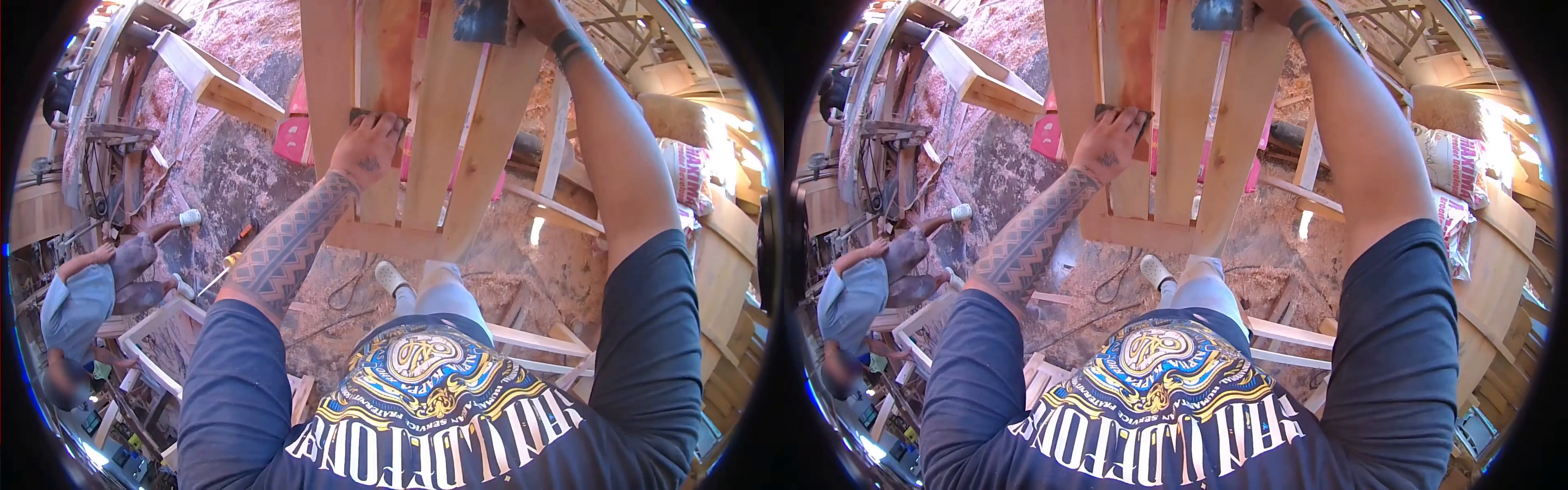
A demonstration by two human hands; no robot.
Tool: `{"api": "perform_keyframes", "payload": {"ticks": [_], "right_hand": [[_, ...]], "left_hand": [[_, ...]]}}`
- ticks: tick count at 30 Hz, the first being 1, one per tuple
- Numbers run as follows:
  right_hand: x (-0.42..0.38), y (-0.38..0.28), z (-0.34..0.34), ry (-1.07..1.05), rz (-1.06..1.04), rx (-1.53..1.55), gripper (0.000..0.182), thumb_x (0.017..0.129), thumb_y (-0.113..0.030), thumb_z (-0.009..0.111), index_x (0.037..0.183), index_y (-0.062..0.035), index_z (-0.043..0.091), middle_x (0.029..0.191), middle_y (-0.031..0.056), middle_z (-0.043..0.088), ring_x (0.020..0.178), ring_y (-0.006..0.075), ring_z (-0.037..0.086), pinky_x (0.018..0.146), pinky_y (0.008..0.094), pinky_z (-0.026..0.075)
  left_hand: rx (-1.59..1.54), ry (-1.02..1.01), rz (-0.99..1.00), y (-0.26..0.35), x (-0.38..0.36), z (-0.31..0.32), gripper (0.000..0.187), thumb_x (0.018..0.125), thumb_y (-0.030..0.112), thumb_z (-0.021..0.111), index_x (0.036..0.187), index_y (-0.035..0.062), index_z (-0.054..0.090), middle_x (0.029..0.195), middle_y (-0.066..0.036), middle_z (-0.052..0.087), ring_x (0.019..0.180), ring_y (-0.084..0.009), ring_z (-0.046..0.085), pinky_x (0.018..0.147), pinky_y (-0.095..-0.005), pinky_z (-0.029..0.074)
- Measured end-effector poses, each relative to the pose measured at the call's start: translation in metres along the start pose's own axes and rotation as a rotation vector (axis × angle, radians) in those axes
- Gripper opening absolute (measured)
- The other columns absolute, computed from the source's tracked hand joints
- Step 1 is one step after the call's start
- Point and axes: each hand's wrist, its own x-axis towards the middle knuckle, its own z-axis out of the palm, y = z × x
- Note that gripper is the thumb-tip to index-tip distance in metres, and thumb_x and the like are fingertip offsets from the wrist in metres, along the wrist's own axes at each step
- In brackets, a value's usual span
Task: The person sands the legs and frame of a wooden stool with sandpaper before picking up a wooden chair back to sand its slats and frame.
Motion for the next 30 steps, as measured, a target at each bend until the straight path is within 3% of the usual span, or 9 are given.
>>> {"api": "perform_keyframes", "payload": {"ticks": [1, 7, 13, 16, 19, 22, 25, 28, 30], "right_hand": [[0.017, 0.022, 0.001, 0.052, -0.188, 0.074, 0.025, 0.107, -0.024, 0.062, 0.108, -0.0004, 0.069, 0.085, 0.0051, 0.071, 0.064, 0.0167, 0.068, 0.045, 0.0312, 0.052], [0.031, 0.035, -0.003, 0.128, -0.286, -0.081, 0.027, 0.107, -0.027, 0.062, 0.104, -0.0012, 0.069, 0.083, 0.0046, 0.069, 0.065, 0.0150, 0.067, 0.046, 0.0312, 0.053], [0.012, 0.015, -0.001, 0.050, -0.105, -0.061, 0.032, 0.107, -0.033, 0.061, 0.102, -0.0022, 0.067, 0.079, 0.0057, 0.068, 0.049, 0.0165, 0.062, 0.038, 0.0319, 0.049], [0.009, 0.009, 0.007, 0.088, -0.145, -0.053, 0.034, 0.107, -0.035, 0.060, 0.105, -0.0013, 0.066, 0.077, 0.0067, 0.068, 0.041, 0.0194, 0.058, 0.033, 0.0351, 0.049], [0.028, 0.021, -0.002, 0.067, -0.185, -0.127, 0.036, 0.107, -0.036, 0.060, 0.107, -0.0006, 0.066, 0.080, 0.0071, 0.069, 0.041, 0.0193, 0.058, 0.033, 0.0352, 0.049], [0.016, 0.014, -0.005, 0.011, -0.084, -0.110, 0.032, 0.107, -0.033, 0.062, 0.109, -0.0009, 0.068, 0.086, 0.0061, 0.071, 0.054, 0.0165, 0.065, 0.046, 0.0321, 0.055], [0.033, 0.034, -0.002, 0.040, -0.287, 0.022, 0.027, 0.107, -0.026, 0.062, 0.112, -0.0009, 0.069, 0.090, 0.0044, 0.072, 0.070, 0.0145, 0.068, 0.063, 0.0312, 0.058], [0.021, 0.025, 0.005, 0.079, -0.206, 0.086, 0.023, 0.107, -0.022, 0.063, 0.114, -0.0004, 0.069, 0.091, 0.0029, 0.072, 0.080, 0.0137, 0.068, 0.074, 0.0324, 0.058], [0.036, 0.039, -0.006, 0.080, -0.218, 0.061, 0.025, 0.106, -0.022, 0.064, 0.113, 0.0004, 0.070, 0.092, 0.0028, 0.072, 0.077, 0.0132, 0.067, 0.070, 0.0318, 0.057]], "left_hand": [[0.023, -0.020, 0.009, 0.004, -0.006, 0.008, 0.047, 0.094, 0.016, 0.055, 0.139, 0.0025, 0.060, 0.138, -0.011, 0.057, 0.128, -0.0307, 0.057, 0.110, -0.0422, 0.048], [0.076, -0.076, 0.008, 0.029, -0.046, 0.044, 0.055, 0.095, 0.020, 0.054, 0.147, 0.0008, 0.053, 0.140, -0.016, 0.055, 0.130, -0.0351, 0.056, 0.113, -0.0442, 0.046], [-0.011, -0.003, 0.030, 0.045, -0.073, 0.067, 0.047, 0.095, 0.019, 0.056, 0.138, -0.0008, 0.058, 0.136, -0.019, 0.056, 0.128, -0.0402, 0.057, 0.112, -0.0519, 0.048], [0.037, -0.117, 0.009, 0.051, -0.082, 0.065, 0.057, 0.097, 0.019, 0.053, 0.151, -0.0003, 0.049, 0.142, -0.018, 0.054, 0.132, -0.0373, 0.056, 0.114, -0.0489, 0.047], [0.023, -0.070, 0.013, 0.052, -0.092, 0.078, 0.057, 0.096, 0.019, 0.054, 0.150, -0.0005, 0.050, 0.141, -0.018, 0.055, 0.131, -0.0382, 0.056, 0.113, -0.0499, 0.048], [-0.005, -0.060, 0.028, 0.056, -0.108, 0.088, 0.056, 0.096, 0.019, 0.054, 0.148, -0.0005, 0.052, 0.140, -0.018, 0.056, 0.130, -0.0377, 0.057, 0.114, -0.0501, 0.047], [0.003, -0.130, 0.061, 0.063, -0.132, 0.090, 0.054, 0.096, 0.020, 0.055, 0.148, 0.0024, 0.053, 0.141, -0.016, 0.056, 0.131, -0.0346, 0.057, 0.112, -0.0490, 0.048], [-0.100, -0.313, 0.064, 0.049, -0.129, 0.071, 0.054, 0.096, 0.022, 0.057, 0.147, 0.0055, 0.055, 0.138, -0.012, 0.059, 0.130, -0.0306, 0.057, 0.110, -0.0467, 0.049], [0.089, -0.011, 0.109, 0.013, -0.099, 0.068, 0.042, 0.095, 0.023, 0.059, 0.135, 0.0100, 0.064, 0.133, -0.005, 0.064, 0.128, -0.0286, 0.058, 0.106, -0.0453, 0.049]]}}
